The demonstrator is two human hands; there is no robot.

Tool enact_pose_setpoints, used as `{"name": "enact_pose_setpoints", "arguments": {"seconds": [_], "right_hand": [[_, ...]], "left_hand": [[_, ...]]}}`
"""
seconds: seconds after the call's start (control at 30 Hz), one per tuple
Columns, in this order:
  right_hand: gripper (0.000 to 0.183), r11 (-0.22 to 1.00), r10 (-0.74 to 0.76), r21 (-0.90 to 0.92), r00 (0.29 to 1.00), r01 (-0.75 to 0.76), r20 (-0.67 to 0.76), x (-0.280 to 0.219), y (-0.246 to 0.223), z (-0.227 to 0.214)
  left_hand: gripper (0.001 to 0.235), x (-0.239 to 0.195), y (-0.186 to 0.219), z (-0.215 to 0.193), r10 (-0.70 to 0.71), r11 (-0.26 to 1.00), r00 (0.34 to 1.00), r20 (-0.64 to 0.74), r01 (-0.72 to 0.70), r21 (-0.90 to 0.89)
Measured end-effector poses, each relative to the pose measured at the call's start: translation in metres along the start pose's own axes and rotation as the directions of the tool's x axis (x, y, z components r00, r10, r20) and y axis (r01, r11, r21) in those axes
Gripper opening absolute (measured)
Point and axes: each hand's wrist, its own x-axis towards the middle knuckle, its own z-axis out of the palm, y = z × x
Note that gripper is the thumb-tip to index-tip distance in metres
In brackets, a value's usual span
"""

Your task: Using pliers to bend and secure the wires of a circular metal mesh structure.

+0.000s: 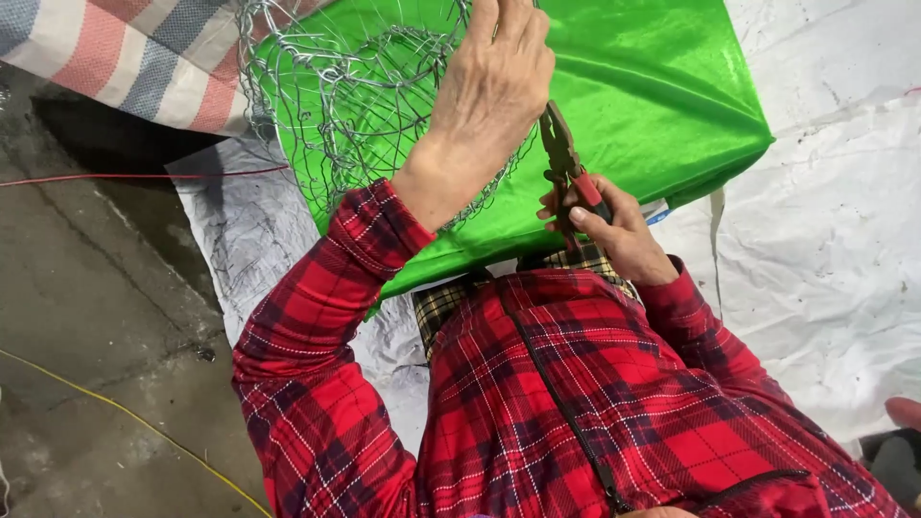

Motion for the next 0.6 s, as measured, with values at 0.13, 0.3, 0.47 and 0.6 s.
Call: {"name": "enact_pose_setpoints", "arguments": {"seconds": [0.13, 0.3, 0.47, 0.6], "right_hand": [[0.047, 1.000, 0.003, -0.001, 1.000, -0.003, -0.004, 0.002, -0.007, 0.009], [0.043, 1.000, 0.023, 0.018, 1.000, -0.024, 0.006, -0.003, -0.007, 0.010], [0.038, 0.998, -0.012, 0.066, 1.000, 0.011, 0.010, 0.003, 0.004, 0.005], [0.039, 0.999, -0.020, 0.033, 1.000, 0.020, 0.009, 0.008, 0.000, 0.009]], "left_hand": [[0.017, -0.002, 0.005, -0.006, 0.002, 1.000, 1.000, -0.020, -0.002, 0.010], [0.025, -0.023, 0.030, -0.012, 0.007, 0.995, 1.000, 0.013, -0.009, 0.103], [0.031, -0.045, 0.030, -0.015, -0.030, 0.998, 0.999, -0.013, 0.031, 0.063], [0.034, -0.059, 0.034, -0.008, -0.034, 0.990, 0.999, 0.004, 0.034, 0.136]]}}
